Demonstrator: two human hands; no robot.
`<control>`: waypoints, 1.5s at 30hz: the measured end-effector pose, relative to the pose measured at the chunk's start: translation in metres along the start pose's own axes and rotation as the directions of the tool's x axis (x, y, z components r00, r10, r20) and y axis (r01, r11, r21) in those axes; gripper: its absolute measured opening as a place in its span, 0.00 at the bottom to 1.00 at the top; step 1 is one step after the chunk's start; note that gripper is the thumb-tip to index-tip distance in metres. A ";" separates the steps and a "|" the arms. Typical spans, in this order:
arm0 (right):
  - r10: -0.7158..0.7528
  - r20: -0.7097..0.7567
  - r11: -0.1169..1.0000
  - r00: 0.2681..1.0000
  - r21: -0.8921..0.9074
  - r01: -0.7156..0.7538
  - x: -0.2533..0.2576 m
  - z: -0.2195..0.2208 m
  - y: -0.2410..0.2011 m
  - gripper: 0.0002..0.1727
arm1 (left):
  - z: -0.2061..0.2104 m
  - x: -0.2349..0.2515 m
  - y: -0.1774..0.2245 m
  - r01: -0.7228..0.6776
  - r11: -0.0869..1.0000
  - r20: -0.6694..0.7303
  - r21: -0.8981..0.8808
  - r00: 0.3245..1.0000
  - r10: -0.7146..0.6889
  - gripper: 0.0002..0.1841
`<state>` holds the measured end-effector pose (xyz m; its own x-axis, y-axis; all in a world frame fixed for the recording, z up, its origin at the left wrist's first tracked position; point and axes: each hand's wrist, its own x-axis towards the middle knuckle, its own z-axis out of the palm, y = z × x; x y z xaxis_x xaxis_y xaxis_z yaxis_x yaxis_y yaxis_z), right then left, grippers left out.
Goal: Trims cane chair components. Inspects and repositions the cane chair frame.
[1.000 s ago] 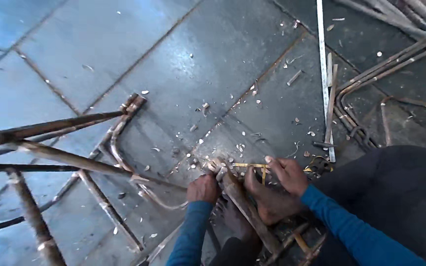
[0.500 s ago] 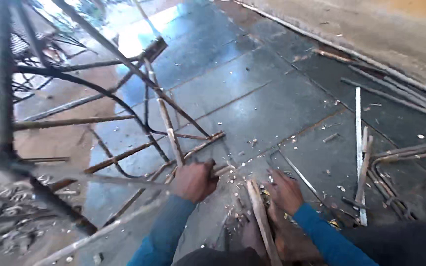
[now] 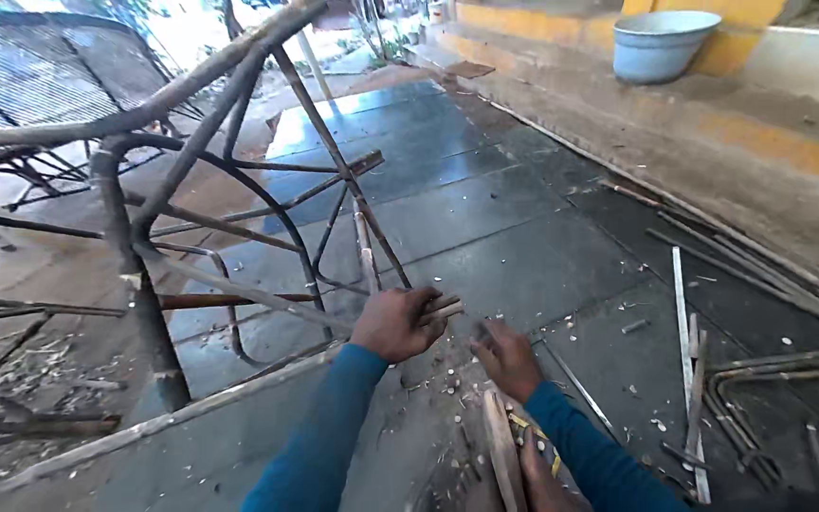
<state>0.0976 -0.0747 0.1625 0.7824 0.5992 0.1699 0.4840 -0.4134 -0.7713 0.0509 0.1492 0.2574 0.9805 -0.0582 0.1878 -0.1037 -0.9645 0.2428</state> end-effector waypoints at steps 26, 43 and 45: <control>-0.454 0.148 0.848 0.879 -0.232 0.477 0.043 -0.032 -0.006 0.11 | 0.017 0.000 -0.004 -0.083 0.989 -0.198 -0.123 0.979 0.057 0.26; -0.374 -0.535 0.889 0.757 0.024 0.456 -0.030 0.023 -0.049 0.24 | 0.041 -0.022 0.017 -0.197 0.734 -0.394 -0.650 0.913 -0.103 0.23; -0.440 -0.292 0.898 0.849 -0.140 0.417 -0.013 -0.006 -0.062 0.39 | 0.052 -0.059 0.010 -0.261 0.865 -0.681 -0.428 0.722 -0.119 0.19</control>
<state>0.0605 -0.0613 0.2118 0.5659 0.4904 0.6627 0.8159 -0.2175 -0.5358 0.0005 0.1301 0.1996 0.6065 0.2482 0.7553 -0.4176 -0.7090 0.5683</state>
